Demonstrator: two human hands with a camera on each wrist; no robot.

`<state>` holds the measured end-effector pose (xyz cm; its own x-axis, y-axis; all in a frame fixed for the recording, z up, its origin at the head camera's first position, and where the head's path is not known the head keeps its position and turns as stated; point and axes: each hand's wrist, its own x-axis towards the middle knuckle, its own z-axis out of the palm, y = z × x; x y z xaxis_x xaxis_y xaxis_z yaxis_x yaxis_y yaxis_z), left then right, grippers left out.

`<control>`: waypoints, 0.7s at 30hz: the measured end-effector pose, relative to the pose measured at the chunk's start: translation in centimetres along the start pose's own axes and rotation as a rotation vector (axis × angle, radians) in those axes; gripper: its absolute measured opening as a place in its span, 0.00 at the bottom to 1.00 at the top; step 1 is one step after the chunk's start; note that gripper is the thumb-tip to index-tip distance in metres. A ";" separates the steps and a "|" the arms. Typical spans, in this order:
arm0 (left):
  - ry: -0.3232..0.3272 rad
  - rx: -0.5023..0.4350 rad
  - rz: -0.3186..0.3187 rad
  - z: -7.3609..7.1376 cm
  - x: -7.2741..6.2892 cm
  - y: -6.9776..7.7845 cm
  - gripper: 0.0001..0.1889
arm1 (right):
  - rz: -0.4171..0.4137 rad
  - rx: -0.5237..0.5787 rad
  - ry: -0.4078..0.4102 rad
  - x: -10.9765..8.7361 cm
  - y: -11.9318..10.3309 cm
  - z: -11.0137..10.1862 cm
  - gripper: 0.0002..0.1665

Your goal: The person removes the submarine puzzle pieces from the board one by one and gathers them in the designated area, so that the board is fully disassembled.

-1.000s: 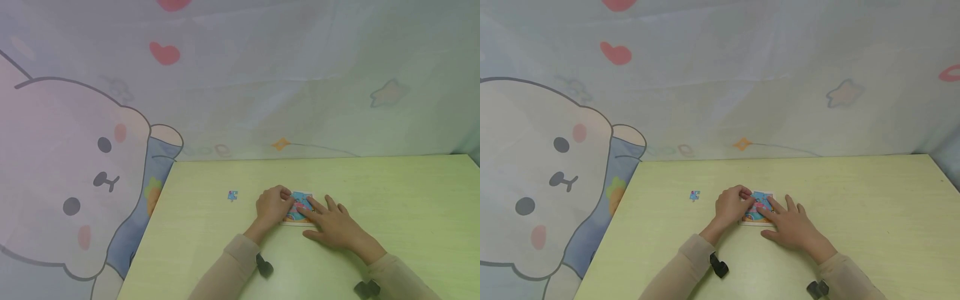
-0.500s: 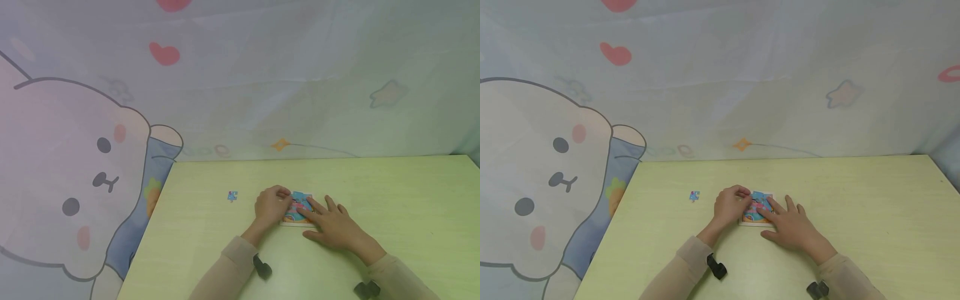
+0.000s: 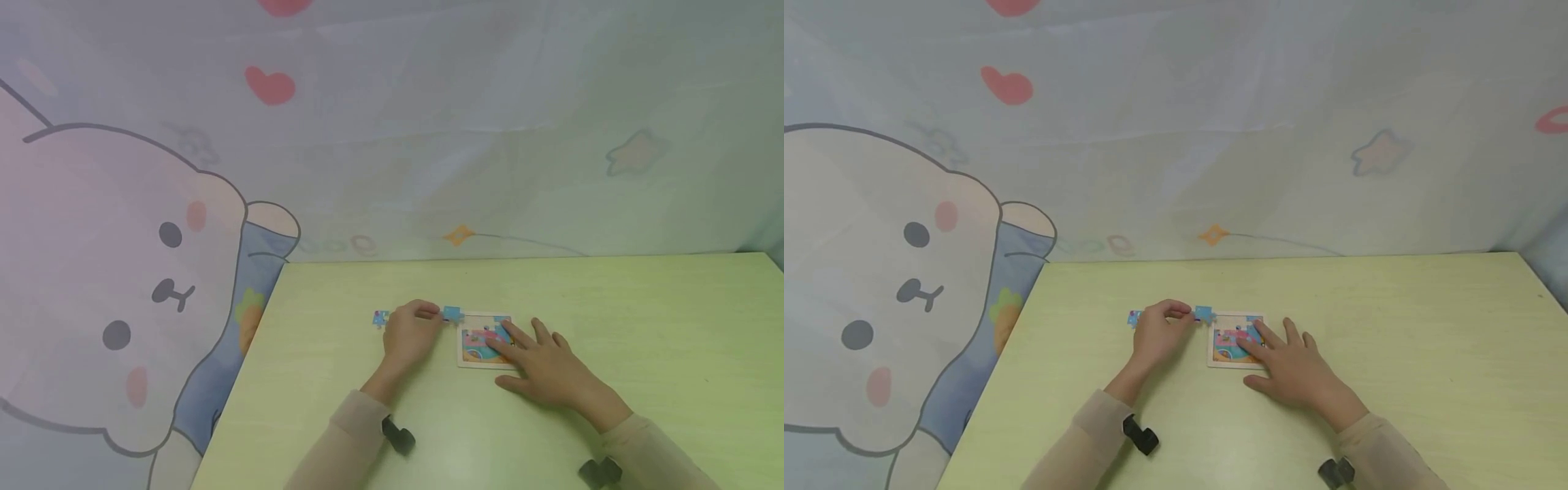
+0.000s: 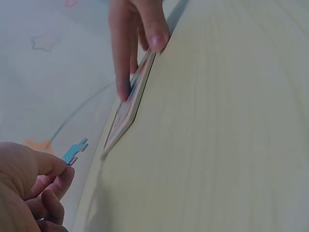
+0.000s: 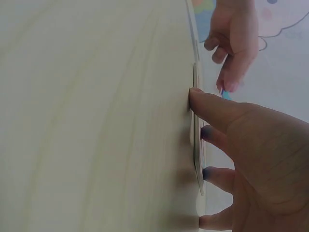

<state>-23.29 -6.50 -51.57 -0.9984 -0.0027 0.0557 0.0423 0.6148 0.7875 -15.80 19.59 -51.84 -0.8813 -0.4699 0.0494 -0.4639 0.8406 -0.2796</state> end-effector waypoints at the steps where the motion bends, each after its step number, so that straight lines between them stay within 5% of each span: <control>1: 0.004 0.000 -0.008 -0.4 0.1 -0.2 0.04 | 0.001 0.000 -0.001 0.0 0.0 0.0 0.40; 13: 0.059 0.077 -0.072 -4.6 0.9 -3.9 0.06 | 0.005 -0.001 -0.010 0.1 0.1 0.2 0.41; 21: 0.058 0.115 -0.097 -5.6 1.1 -5.1 0.06 | 0.018 0.007 -0.015 0.0 -0.2 -0.2 0.40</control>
<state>-24.42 -14.02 -52.06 -0.9937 -0.1098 0.0203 -0.0622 0.6956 0.7157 -15.70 19.48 -51.57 -0.8879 -0.4590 0.0296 -0.4474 0.8472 -0.2866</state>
